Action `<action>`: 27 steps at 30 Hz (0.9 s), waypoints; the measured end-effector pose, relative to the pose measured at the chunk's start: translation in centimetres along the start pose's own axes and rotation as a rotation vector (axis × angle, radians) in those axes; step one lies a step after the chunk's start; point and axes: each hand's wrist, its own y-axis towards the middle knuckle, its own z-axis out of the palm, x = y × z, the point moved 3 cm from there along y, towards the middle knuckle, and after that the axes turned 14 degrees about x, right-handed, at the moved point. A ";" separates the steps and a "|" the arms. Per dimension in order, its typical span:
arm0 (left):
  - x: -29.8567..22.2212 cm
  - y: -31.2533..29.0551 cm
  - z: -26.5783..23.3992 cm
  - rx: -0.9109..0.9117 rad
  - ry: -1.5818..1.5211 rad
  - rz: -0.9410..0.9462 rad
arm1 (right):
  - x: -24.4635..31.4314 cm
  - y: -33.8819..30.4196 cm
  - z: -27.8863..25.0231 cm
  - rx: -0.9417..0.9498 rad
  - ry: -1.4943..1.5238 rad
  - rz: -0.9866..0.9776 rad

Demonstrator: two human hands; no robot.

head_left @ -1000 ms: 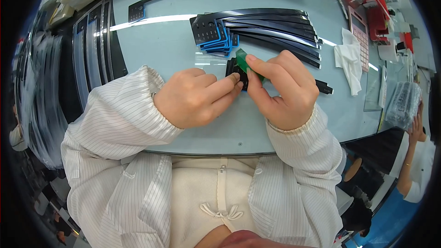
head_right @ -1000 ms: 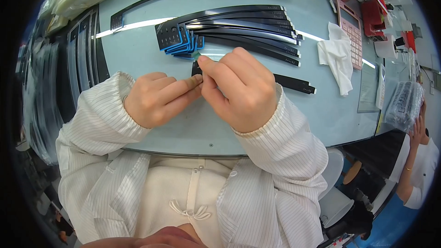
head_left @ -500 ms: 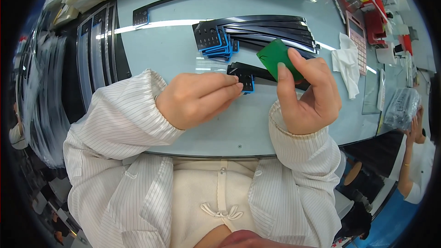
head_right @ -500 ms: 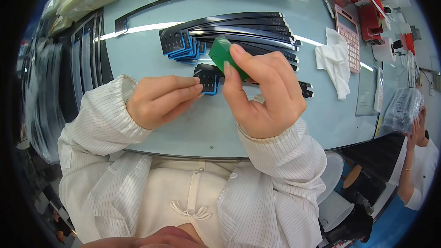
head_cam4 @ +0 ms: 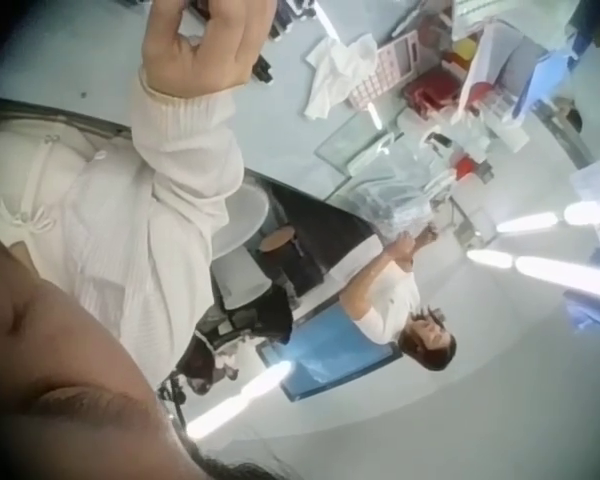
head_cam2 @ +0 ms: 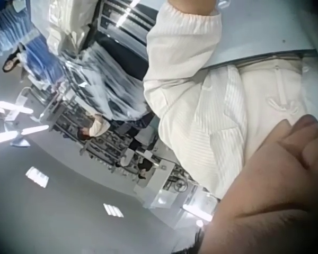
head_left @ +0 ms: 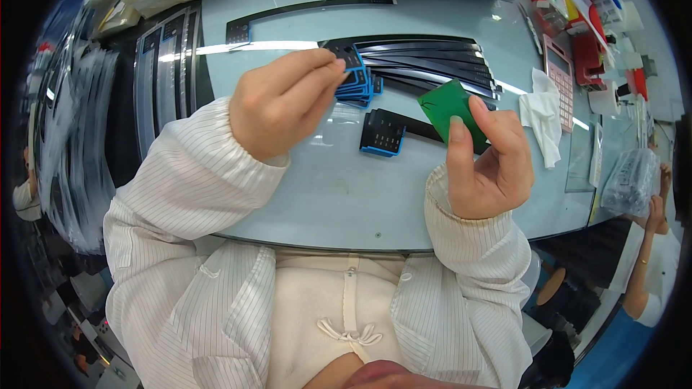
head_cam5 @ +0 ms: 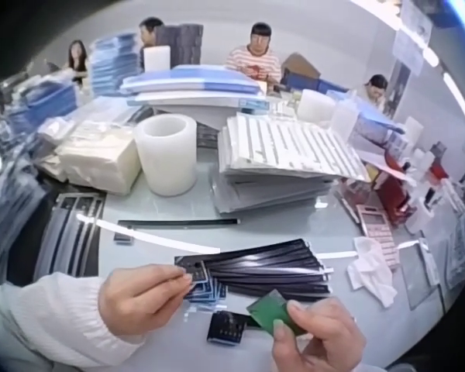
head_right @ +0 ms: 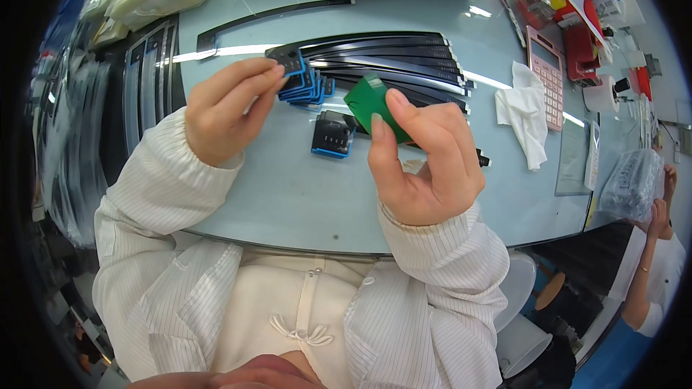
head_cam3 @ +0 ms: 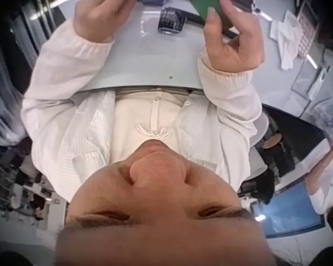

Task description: Manually assembling electronic connectors by fitting green plastic parts into black component housings at a workbench.

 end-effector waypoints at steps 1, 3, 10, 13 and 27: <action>-0.2 -0.1 0.2 0.038 -0.033 -0.025 | 0.1 0.0 0.1 0.001 0.009 -0.007; -0.5 0.0 0.1 0.068 -0.039 -0.026 | 0.1 -0.1 0.2 0.011 0.016 0.019; -1.7 0.2 0.0 0.087 -0.001 0.106 | 0.5 -0.6 -0.2 0.001 0.001 0.041; -3.8 -0.4 0.9 0.186 -0.129 0.231 | 0.4 -0.4 0.1 0.008 0.017 0.056; -4.7 -1.9 2.1 0.429 -0.071 0.250 | -0.7 0.0 3.0 0.323 0.008 0.144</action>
